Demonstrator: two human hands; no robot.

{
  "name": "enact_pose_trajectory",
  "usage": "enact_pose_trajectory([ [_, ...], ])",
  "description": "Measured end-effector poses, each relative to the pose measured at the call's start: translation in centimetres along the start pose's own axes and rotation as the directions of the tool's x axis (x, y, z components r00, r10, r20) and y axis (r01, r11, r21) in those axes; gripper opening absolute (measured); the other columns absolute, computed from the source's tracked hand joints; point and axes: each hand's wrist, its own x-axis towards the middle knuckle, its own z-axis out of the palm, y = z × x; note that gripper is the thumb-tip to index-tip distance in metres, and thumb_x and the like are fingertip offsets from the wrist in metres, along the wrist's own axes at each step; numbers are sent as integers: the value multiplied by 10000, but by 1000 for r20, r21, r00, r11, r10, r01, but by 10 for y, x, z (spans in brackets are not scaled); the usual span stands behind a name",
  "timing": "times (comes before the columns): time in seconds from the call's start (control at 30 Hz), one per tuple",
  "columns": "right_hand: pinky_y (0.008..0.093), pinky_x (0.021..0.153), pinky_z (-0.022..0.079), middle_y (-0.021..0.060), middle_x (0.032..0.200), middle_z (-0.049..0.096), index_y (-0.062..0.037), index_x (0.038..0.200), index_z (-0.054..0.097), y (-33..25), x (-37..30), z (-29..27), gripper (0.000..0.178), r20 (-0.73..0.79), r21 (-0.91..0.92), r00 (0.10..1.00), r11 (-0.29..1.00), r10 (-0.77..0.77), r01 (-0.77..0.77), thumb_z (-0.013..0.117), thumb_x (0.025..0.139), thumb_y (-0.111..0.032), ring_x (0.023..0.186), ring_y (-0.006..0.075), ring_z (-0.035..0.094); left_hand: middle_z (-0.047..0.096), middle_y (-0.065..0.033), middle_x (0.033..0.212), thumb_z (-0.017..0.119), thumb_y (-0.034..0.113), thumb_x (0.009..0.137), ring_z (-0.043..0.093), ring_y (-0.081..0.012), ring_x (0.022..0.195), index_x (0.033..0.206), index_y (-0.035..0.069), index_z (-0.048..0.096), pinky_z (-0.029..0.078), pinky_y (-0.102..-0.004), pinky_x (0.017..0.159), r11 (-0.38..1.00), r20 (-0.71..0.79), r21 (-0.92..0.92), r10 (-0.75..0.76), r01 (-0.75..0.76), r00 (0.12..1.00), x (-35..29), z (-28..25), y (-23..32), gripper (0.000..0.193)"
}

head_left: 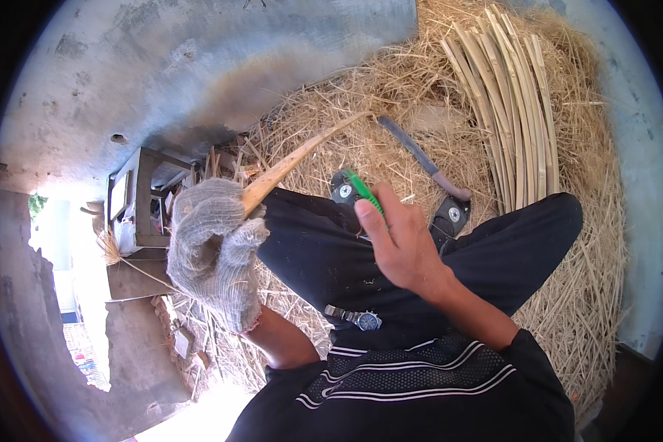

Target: The person sits cross-legged on a straw-covered floor and uses a green utility knife to shave the surface of a thin bamboo stick. They hold the stick with a gloved left hand and scrape it with the right hand, occasionally switching to a larger knife to split the bamboo.

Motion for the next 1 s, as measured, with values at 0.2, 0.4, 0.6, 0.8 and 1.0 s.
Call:
enact_pose_trajectory([
  [0.2, 272, 395, 330, -16, 570, 403, -33, 882, 482, -5, 5, 18, 453, 423, 744, 906, 559, 32, -367, 412, 1057, -445, 425, 84, 374, 706, -158, 976, 814, -31, 688, 665, -264, 937, 964, -17, 695, 546, -374, 836, 989, -132, 28, -140, 145, 981, 3, 16, 5, 301],
  [0.4, 253, 338, 303, 2, 527, 378, -47, 815, 481, 1, 8, 15, 594, 540, 698, 823, 452, 177, -555, 344, 1023, -587, 362, 84, 322, 710, -148, 1002, 812, -42, 689, 661, -237, 950, 991, -20, 702, 523, -347, 855, 982, -144, 64, -167, 178, 975, -3, 16, 7, 322],
  [0.6, 286, 396, 362, 30, 543, 460, -25, 862, 499, 0, 9, 21, 465, 346, 630, 929, 701, 132, -335, 416, 1050, -442, 414, 134, 451, 647, -227, 1093, 720, 29, 839, 674, -260, 919, 1045, -74, 633, 634, -324, 675, 987, -41, 94, -130, 133, 991, -3, 10, 5, 247],
  [0.8, 427, 484, 458, 183, 601, 592, -7, 980, 520, -22, 13, 34, 235, -76, 159, 961, 948, -268, 277, 520, 1019, -239, 556, 374, 624, 650, -227, 1076, 712, 33, 846, 675, -248, 894, 1028, -71, 632, 625, -310, 666, 987, -45, 128, -87, 92, 995, -6, 15, 5, 225],
  [1.0, 457, 452, 475, 185, 560, 584, -8, 955, 498, -13, 31, 32, 203, 5, -194, 990, 971, -140, 138, 545, 999, -201, 513, 390, 622, 658, -216, 1058, 691, 37, 877, 676, -245, 879, 1036, -62, 623, 612, -283, 647, 967, -58, 199, -150, 159, 987, -6, 15, 14, 199],
])
